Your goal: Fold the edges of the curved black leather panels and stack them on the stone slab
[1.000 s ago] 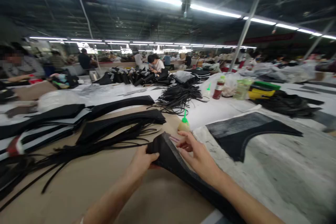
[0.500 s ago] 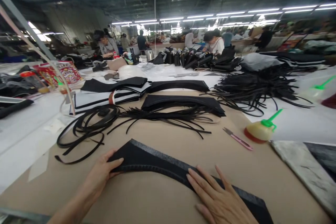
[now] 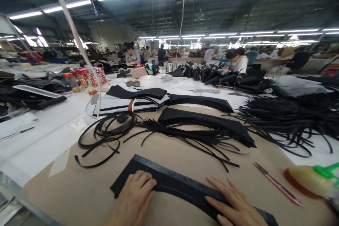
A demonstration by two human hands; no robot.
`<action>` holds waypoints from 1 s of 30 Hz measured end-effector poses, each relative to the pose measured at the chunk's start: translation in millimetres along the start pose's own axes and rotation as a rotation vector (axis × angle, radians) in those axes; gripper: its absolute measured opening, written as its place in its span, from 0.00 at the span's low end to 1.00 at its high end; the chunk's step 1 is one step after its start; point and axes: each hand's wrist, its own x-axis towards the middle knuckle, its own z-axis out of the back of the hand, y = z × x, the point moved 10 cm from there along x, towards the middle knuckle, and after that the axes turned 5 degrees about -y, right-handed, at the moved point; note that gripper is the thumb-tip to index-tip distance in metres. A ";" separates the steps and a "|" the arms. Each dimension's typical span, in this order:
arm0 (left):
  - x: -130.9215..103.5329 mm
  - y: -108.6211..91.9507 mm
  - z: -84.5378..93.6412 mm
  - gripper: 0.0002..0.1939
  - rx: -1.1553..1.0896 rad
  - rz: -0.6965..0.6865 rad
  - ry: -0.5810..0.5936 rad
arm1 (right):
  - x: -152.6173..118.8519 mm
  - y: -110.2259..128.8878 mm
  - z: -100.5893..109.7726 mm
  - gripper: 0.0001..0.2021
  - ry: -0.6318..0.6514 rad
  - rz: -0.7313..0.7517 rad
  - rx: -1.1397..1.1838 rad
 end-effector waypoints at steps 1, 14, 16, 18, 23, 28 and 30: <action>-0.9 2.8 -1.3 0.12 0.004 -0.006 -0.014 | 1.1 -15.5 5.7 0.17 -0.037 -0.113 0.024; 6.7 26.2 22.6 0.06 -0.189 0.166 -0.249 | 133.1 -78.1 -67.3 0.08 0.198 -0.532 -0.149; 16.4 21.6 23.6 0.07 -0.234 0.164 -0.178 | 138.6 -80.6 -74.4 0.07 0.207 -0.548 -0.127; 29.0 15.6 23.3 0.07 -0.289 0.162 -0.092 | 141.4 -81.0 -75.3 0.07 0.224 -0.541 -0.070; 76.0 -11.7 34.8 0.19 -0.367 0.049 -0.062 | 146.3 -60.9 -56.7 0.08 0.270 -0.455 0.193; 122.9 -31.2 14.2 0.24 -0.427 -0.048 0.077 | 154.6 -31.3 -13.9 0.07 0.237 -0.329 0.357; 131.8 -31.4 8.0 0.18 -0.420 -0.071 0.103 | 151.3 -31.6 6.2 0.07 0.206 -0.348 0.339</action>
